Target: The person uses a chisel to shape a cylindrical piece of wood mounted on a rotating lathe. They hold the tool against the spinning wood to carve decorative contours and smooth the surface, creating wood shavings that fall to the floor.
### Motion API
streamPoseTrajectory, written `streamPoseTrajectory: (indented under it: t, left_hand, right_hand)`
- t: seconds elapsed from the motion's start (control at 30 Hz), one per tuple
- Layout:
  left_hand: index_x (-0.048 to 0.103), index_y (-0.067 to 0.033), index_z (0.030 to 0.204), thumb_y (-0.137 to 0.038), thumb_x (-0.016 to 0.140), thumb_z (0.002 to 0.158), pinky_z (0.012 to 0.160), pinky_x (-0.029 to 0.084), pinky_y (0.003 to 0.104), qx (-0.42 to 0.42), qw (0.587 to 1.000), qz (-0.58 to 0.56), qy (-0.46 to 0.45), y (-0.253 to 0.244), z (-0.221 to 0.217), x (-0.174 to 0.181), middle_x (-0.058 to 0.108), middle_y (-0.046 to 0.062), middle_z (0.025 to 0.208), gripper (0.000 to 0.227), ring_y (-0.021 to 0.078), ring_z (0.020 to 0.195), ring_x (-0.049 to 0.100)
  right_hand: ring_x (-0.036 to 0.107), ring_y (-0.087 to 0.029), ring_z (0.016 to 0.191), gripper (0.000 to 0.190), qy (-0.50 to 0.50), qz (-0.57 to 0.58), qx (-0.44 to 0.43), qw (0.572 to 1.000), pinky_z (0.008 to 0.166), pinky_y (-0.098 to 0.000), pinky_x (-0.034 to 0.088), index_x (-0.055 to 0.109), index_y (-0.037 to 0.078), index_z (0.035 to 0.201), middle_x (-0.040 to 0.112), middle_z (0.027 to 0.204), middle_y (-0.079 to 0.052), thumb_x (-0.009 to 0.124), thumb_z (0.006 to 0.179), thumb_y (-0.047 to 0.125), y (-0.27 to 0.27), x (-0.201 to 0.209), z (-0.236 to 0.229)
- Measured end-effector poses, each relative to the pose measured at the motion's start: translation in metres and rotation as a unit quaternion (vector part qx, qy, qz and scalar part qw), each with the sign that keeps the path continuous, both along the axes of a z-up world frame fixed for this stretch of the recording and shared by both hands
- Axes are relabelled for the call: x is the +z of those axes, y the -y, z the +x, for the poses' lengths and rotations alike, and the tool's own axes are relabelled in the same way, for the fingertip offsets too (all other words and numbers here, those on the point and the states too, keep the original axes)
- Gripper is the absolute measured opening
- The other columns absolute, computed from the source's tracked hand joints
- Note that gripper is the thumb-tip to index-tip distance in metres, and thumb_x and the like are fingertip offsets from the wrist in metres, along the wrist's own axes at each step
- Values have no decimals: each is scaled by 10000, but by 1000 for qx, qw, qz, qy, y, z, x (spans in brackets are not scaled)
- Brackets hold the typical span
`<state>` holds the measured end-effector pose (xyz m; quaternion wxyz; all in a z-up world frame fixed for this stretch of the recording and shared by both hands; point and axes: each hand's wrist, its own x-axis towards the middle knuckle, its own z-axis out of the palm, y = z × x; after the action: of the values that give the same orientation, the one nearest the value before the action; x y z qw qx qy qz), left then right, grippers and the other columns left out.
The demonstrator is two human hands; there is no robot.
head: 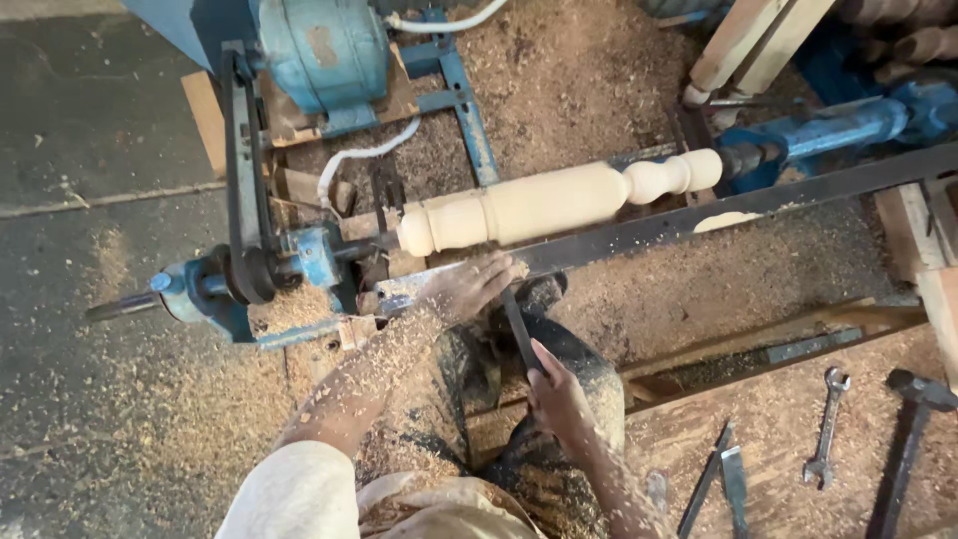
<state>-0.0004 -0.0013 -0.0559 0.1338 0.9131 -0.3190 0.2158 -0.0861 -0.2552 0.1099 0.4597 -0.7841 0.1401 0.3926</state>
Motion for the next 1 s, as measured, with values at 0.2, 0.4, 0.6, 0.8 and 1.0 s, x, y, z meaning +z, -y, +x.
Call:
streamPoseTrajectory:
  t: [0.2,0.4,0.6,0.8,1.0]
  left_hand:
    - [424,45,1489,-63,527,1005,1174,467,443,-19,999,21,22,1,-1,23,484,255,1520,506,366,1430,470]
    - [456,58,1457,-102,540,1009,1181,445,461,4,1000,10,14,-1,-1,32,530,249,1483,482,378,1388,524]
    - [542,19,1427,-105,534,1038,1118,482,425,21,1000,-15,-10,-2,-1,37,575,211,1461,408,376,1365,547]
    - [567,14,1384,-136,527,1006,1129,524,422,29,998,44,16,-3,-5,36,565,195,1474,409,362,1385,555]
    - [524,-24,1485,-224,465,1095,1151,474,392,54,997,12,-47,1,3,25,494,186,1545,443,325,1431,465]
  right_hand:
    - [427,-91,442,571,-24,-51,23,998,384,-237,384,428,318,1561,557,604,-7,539,1007,235,12,2,27]
    - [426,-87,429,552,-1,126,-68,990,354,-253,348,499,199,1536,513,601,-2,527,988,137,-17,13,4]
    - [408,-91,425,552,-23,120,-92,988,356,-264,346,473,206,1541,512,622,-5,499,995,129,-30,24,-4]
    - [369,-88,409,565,-25,161,-99,982,350,-260,333,441,216,1559,481,604,-16,481,1001,135,-32,14,-5]
    - [377,-86,405,562,1,153,-81,985,338,-250,343,439,205,1562,502,610,-6,474,1005,137,-33,13,-8]
